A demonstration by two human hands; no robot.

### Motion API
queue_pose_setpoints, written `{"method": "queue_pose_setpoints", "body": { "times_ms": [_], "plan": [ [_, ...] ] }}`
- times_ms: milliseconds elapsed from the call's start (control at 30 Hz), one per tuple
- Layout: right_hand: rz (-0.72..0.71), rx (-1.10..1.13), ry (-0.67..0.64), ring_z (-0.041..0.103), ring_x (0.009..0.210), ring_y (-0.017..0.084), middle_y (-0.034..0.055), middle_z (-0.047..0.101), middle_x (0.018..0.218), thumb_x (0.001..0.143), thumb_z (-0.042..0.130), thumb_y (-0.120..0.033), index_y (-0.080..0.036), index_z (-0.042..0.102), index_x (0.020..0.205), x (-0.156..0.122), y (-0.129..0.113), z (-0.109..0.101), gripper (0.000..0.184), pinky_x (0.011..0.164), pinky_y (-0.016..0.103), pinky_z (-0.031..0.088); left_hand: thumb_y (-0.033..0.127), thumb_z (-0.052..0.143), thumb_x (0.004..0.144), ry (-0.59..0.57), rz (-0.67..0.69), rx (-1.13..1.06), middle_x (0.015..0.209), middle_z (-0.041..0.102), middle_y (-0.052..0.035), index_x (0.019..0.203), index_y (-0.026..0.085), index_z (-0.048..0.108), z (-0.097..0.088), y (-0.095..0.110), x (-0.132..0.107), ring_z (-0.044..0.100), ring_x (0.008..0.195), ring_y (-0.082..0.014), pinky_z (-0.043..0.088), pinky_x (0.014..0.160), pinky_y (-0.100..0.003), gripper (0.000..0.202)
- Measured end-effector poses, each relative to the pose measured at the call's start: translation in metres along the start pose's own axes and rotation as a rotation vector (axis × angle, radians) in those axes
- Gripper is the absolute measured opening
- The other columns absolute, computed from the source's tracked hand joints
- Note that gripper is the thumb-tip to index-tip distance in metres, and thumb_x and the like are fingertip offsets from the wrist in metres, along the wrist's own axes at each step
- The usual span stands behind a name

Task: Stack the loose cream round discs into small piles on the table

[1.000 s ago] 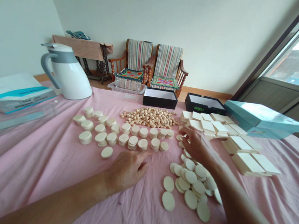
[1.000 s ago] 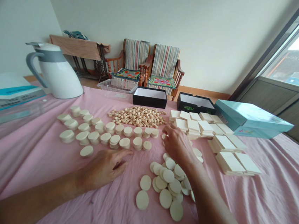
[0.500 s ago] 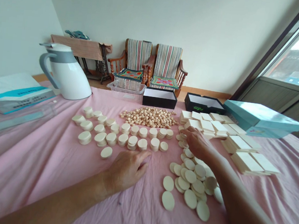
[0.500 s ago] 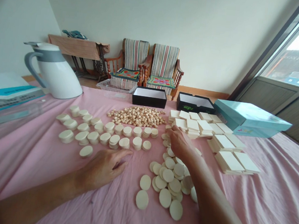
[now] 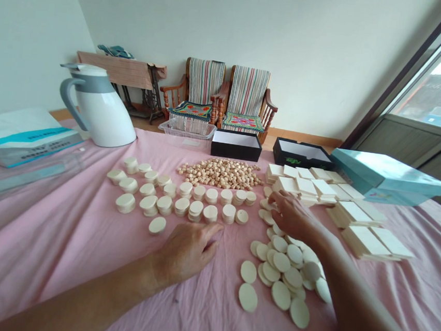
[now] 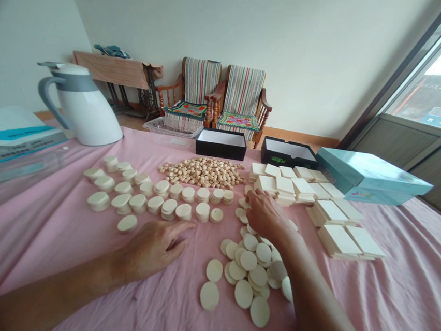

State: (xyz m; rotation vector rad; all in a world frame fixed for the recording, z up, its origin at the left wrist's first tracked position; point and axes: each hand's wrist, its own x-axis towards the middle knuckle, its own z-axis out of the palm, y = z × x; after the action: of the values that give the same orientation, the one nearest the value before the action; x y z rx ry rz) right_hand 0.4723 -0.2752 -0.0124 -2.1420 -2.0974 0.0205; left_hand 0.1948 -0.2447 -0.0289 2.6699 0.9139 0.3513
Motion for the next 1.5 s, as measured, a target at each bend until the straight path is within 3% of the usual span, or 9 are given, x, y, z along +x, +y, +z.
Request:
{"method": "queue_pose_setpoints", "body": {
  "times_ms": [200, 300, 467, 667, 900, 1033, 1200, 1300, 1500],
  "plan": [
    [0.021, 0.051, 0.022, 0.055, 0.086, 0.019, 0.0085, 0.058, 0.093, 0.077, 0.052, -0.015, -0.017, 0.055, 0.093, 0.002, -0.001, 0.003, 0.016, 0.073, 0.027, 0.036, 0.021, 0.048, 0.085, -0.005, -0.006, 0.002, 0.082, 0.07, -0.0018, 0.112, 0.023, 0.059, 0.001, 0.0, 0.001, 0.065, 0.072, -0.0166, 0.043, 0.065, -0.026, 0.03],
    [0.001, 0.068, 0.092, 0.053, 0.079, 0.018, 0.0073, 0.057, 0.09, 0.076, 0.053, -0.017, -0.017, 0.055, 0.091, 0.001, -0.007, -0.001, 0.016, 0.07, 0.027, 0.036, 0.021, 0.047, 0.085, -0.007, -0.007, -0.009, 0.082, 0.07, -0.0019, 0.112, 0.022, 0.06, 0.0, 0.0, 0.001, 0.065, 0.071, -0.0169, 0.043, 0.065, -0.026, 0.029],
    [-0.181, 0.22, 0.214, 0.053, 0.08, 0.016, 0.0054, 0.057, 0.089, 0.076, 0.049, -0.013, -0.018, 0.053, 0.09, -0.006, -0.037, -0.01, 0.015, 0.07, 0.026, 0.039, 0.019, 0.047, 0.084, -0.01, -0.014, -0.038, 0.079, 0.069, -0.0015, 0.11, 0.022, 0.06, -0.003, 0.002, 0.001, 0.065, 0.07, -0.0164, 0.042, 0.063, -0.026, 0.03],
    [-0.285, 0.26, 0.179, 0.051, 0.081, 0.018, 0.0056, 0.057, 0.086, 0.073, 0.049, -0.008, -0.018, 0.053, 0.092, -0.012, -0.062, -0.006, 0.021, 0.073, 0.028, 0.04, 0.017, 0.048, 0.082, -0.011, -0.01, -0.044, 0.077, 0.068, -0.0014, 0.106, 0.021, 0.061, -0.004, 0.002, 0.001, 0.064, 0.069, -0.016, 0.042, 0.062, -0.025, 0.027],
    [-0.294, 0.272, 0.149, 0.053, 0.086, 0.019, 0.0066, 0.059, 0.092, 0.077, 0.051, -0.013, -0.017, 0.055, 0.098, -0.01, -0.061, -0.002, 0.022, 0.076, 0.029, 0.041, 0.017, 0.048, 0.083, -0.015, -0.004, -0.044, 0.08, 0.069, -0.0027, 0.108, 0.02, 0.06, -0.001, 0.0, 0.001, 0.065, 0.073, -0.0173, 0.043, 0.065, -0.026, 0.028],
    [-0.191, 0.26, 0.165, 0.055, 0.078, 0.016, 0.0056, 0.06, 0.09, 0.077, 0.051, -0.012, -0.017, 0.058, 0.095, -0.011, -0.05, -0.012, 0.02, 0.071, 0.027, 0.04, 0.019, 0.047, 0.084, -0.012, 0.004, -0.049, 0.08, 0.069, -0.0017, 0.11, 0.022, 0.059, -0.001, -0.001, 0.0, 0.065, 0.072, -0.0171, 0.043, 0.064, -0.027, 0.029],
    [-0.14, 0.185, 0.002, 0.055, 0.072, 0.014, 0.0026, 0.061, 0.079, 0.072, 0.052, -0.007, -0.019, 0.06, 0.079, -0.014, -0.037, -0.021, 0.016, 0.064, 0.025, 0.037, 0.019, 0.047, 0.084, -0.013, 0.0, -0.048, 0.08, 0.069, -0.001, 0.108, 0.022, 0.059, -0.001, 0.0, 0.0, 0.065, 0.072, -0.0171, 0.043, 0.065, -0.027, 0.027],
    [-0.187, 0.213, 0.017, 0.057, 0.079, 0.017, 0.0046, 0.062, 0.087, 0.075, 0.056, -0.013, -0.019, 0.062, 0.088, -0.013, -0.041, -0.014, 0.015, 0.07, 0.028, 0.04, 0.019, 0.046, 0.084, -0.019, -0.008, -0.046, 0.079, 0.068, -0.0008, 0.107, 0.022, 0.06, -0.001, 0.0, 0.0, 0.065, 0.072, -0.0173, 0.042, 0.064, -0.027, 0.027],
    [-0.341, 0.249, 0.137, 0.053, 0.097, 0.023, 0.0102, 0.058, 0.102, 0.08, 0.055, -0.02, -0.017, 0.054, 0.11, -0.009, -0.061, 0.005, 0.03, 0.081, 0.034, 0.043, 0.018, 0.047, 0.083, -0.028, -0.015, -0.054, 0.083, 0.069, -0.002, 0.109, 0.022, 0.059, -0.002, 0.0, 0.001, 0.065, 0.075, -0.0182, 0.043, 0.066, -0.027, 0.029]
  ]
}}
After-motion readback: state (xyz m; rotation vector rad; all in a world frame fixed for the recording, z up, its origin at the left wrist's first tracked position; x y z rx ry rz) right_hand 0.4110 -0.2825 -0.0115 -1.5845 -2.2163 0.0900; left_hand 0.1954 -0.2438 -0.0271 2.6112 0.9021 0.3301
